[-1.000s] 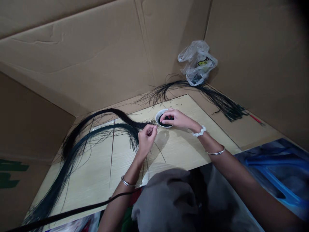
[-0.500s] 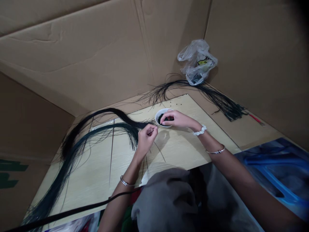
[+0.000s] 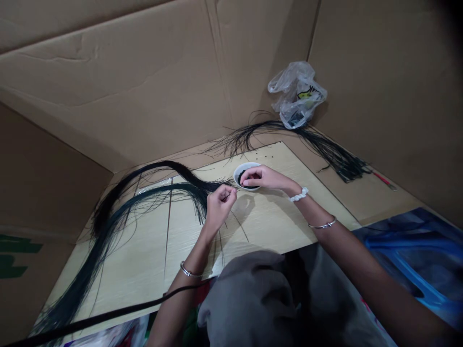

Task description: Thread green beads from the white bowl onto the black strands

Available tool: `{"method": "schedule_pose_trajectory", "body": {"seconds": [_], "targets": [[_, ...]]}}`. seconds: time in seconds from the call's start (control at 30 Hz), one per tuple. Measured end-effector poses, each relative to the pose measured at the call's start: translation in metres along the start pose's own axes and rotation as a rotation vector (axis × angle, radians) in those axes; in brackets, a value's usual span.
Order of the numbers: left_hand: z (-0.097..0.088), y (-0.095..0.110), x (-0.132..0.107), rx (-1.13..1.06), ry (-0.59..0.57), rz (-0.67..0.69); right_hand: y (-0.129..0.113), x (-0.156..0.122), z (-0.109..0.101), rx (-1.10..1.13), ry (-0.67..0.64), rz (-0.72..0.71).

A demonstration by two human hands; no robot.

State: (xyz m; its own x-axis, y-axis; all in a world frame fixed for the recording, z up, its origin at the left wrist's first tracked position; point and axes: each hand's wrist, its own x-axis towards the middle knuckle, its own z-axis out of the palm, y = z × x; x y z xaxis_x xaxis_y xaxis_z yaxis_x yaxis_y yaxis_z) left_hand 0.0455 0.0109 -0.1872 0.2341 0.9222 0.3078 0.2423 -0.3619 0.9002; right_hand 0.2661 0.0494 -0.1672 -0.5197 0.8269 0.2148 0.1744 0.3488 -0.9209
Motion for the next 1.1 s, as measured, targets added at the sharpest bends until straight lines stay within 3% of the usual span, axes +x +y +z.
{"method": "schedule_pose_trajectory", "body": {"seconds": [0.33, 0.7, 1.1], "targets": [[-0.0009, 0.0058, 0.0033, -0.105, -0.042, -0.055, 0.0028, 0.001, 0.0002, 0.018, -0.009, -0.032], [-0.0009, 0.002, 0.0027, -0.101, -0.039, -0.053, 0.0061, 0.0019, 0.0084, 0.361, -0.009, 0.078], [-0.002, 0.0012, 0.0021, -0.039, -0.016, -0.025, 0.003, 0.0015, 0.0093, 0.313, 0.0, 0.119]]}}
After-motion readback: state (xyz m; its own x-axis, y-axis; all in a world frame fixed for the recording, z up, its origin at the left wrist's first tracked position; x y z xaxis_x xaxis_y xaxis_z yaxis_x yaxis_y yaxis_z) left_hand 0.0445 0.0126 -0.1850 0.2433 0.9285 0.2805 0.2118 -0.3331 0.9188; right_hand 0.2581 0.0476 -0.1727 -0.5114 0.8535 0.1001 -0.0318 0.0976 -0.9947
